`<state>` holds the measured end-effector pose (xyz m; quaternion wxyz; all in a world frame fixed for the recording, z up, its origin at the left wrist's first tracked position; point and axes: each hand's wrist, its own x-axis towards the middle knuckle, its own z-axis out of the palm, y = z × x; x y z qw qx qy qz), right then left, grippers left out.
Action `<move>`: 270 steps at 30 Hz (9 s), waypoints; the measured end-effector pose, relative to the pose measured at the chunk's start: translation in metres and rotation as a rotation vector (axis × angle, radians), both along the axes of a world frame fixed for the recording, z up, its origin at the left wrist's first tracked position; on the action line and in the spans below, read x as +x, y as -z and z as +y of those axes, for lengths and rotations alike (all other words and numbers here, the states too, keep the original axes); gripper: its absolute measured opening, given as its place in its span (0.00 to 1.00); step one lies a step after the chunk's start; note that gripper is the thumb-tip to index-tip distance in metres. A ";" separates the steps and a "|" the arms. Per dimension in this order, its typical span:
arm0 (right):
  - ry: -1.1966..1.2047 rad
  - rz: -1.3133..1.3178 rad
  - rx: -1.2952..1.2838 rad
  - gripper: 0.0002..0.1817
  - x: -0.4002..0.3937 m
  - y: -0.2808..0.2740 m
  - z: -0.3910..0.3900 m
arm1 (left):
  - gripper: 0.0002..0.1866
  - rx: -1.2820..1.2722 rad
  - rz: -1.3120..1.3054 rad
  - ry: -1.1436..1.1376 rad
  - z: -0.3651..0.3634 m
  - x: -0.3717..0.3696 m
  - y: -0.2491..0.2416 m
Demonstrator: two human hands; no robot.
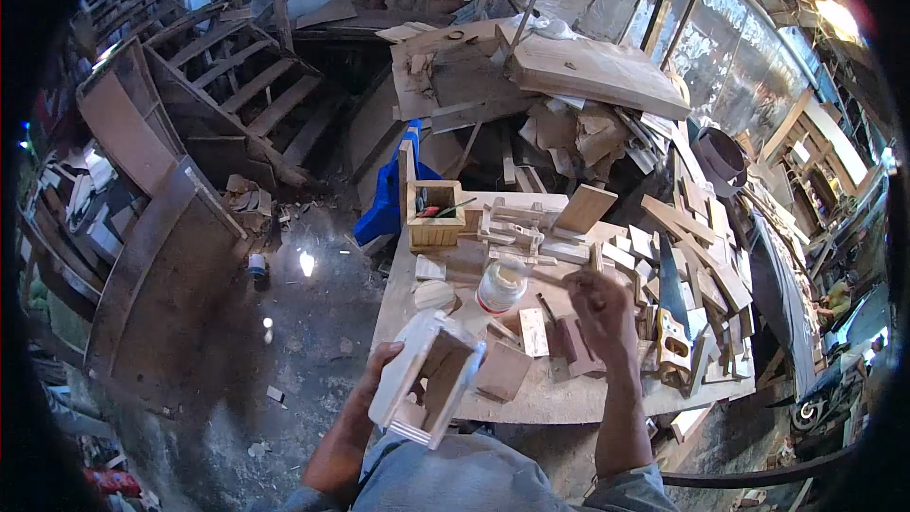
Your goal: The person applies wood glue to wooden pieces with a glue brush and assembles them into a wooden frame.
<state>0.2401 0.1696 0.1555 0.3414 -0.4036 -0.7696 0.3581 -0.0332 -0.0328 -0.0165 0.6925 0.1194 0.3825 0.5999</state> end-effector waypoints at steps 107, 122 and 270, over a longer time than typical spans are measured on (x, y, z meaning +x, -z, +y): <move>-0.310 0.320 -0.390 0.71 0.023 0.052 -0.084 | 0.65 0.439 0.123 -0.058 0.024 0.044 -0.011; -0.343 -0.143 -0.138 0.62 0.009 0.054 -0.081 | 0.63 0.497 0.194 0.069 0.029 0.050 -0.005; -0.175 0.361 -0.845 0.36 -0.012 0.085 -0.094 | 0.38 0.082 0.146 -0.009 0.013 0.054 -0.045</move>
